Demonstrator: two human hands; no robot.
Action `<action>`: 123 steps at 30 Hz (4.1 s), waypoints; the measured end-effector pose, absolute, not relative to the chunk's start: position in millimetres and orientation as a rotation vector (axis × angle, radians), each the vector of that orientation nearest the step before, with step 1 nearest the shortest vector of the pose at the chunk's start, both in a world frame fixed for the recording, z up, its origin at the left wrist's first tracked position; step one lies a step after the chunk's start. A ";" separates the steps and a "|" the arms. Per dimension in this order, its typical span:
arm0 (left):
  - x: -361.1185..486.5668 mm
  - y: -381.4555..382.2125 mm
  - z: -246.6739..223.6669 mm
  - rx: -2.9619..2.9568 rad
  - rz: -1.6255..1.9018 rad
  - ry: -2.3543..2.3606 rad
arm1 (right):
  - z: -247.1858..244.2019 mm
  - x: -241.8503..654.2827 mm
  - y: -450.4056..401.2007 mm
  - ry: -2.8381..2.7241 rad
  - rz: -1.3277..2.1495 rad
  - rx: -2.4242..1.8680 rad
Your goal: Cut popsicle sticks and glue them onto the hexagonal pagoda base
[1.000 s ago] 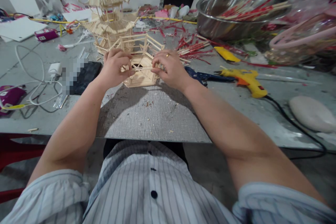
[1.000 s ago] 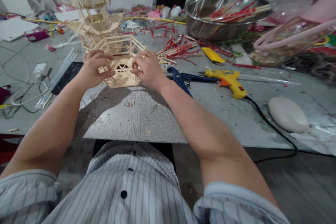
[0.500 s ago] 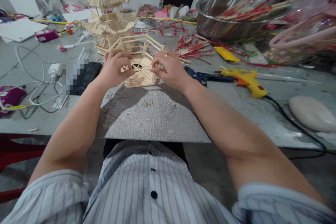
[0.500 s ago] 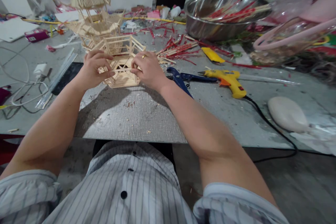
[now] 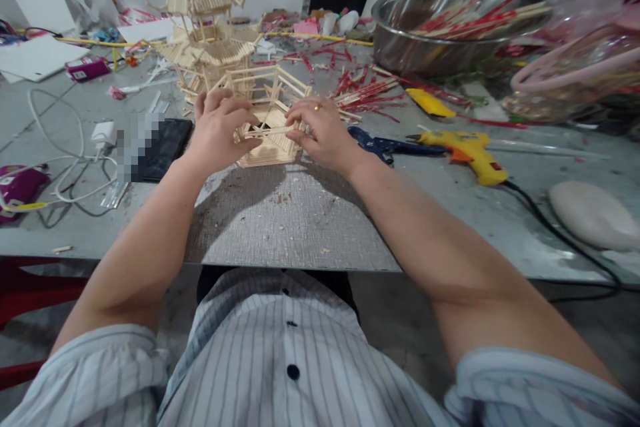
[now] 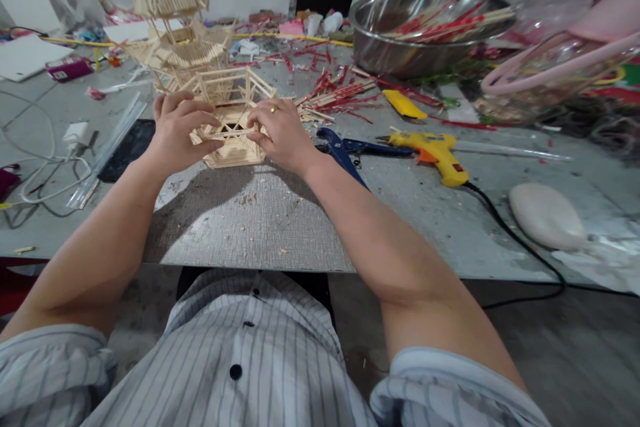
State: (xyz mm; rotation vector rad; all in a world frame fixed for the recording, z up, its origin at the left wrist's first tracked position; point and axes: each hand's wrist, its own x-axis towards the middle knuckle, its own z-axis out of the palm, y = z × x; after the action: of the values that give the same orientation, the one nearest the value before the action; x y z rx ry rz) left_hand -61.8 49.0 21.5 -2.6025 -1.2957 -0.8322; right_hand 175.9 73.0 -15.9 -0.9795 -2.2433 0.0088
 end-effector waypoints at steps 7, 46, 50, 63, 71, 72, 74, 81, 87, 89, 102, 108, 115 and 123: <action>-33.3 35.1 18.8 -2.511 -0.759 -1.342 | -20.1 178.5 70.6 -2.212 -0.033 -0.991; -33.0 50.4 2.0 -2.508 -0.810 -1.297 | -20.9 174.1 70.1 -2.175 0.006 -0.977; -34.8 55.0 -4.0 -2.504 -0.907 -1.255 | -23.1 173.3 71.6 -2.157 -0.004 -0.978; -34.3 43.8 5.9 -2.489 -0.872 -1.291 | -25.1 177.2 73.5 -2.169 -0.006 -0.932; -33.5 46.7 3.2 -2.479 -0.924 -1.319 | -25.2 176.5 73.3 -2.167 -0.018 -0.945; -33.2 46.5 3.5 -2.476 -0.916 -1.317 | -25.1 176.0 73.1 -2.167 -0.014 -0.952; -32.5 45.9 4.4 -2.459 -0.881 -1.308 | -24.6 175.1 72.6 -2.172 -0.007 -0.963; -31.6 46.9 3.1 -2.424 -0.814 -1.324 | -22.2 173.3 71.2 -2.178 -0.013 -1.004; -35.5 50.6 0.1 -2.509 -0.890 -1.285 | -24.1 172.9 71.6 -2.160 -0.011 -0.992; -37.0 49.4 2.1 -2.541 -0.866 -1.276 | -24.9 173.6 72.0 -2.159 -0.011 -0.972; -67.3 31.9 33.9 -2.498 -0.875 -1.232 | -23.2 177.3 68.7 -2.165 0.054 -0.958; -89.6 29.9 38.2 -2.532 -0.941 -1.512 | -28.0 177.8 67.1 -2.124 0.026 -0.931; -91.5 38.9 36.6 -2.580 -0.856 -1.372 | -20.9 181.2 59.4 -2.062 0.001 -0.924; -94.9 44.7 23.5 -2.567 -0.896 -1.273 | -16.6 202.1 53.5 -1.837 -0.069 -1.034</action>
State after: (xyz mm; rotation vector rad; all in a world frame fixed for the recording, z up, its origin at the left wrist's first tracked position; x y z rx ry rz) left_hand -94.9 44.7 23.5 -2.5669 -1.2731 -0.8956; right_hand 202.1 53.5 -16.6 -1.0341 -1.8369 -0.0687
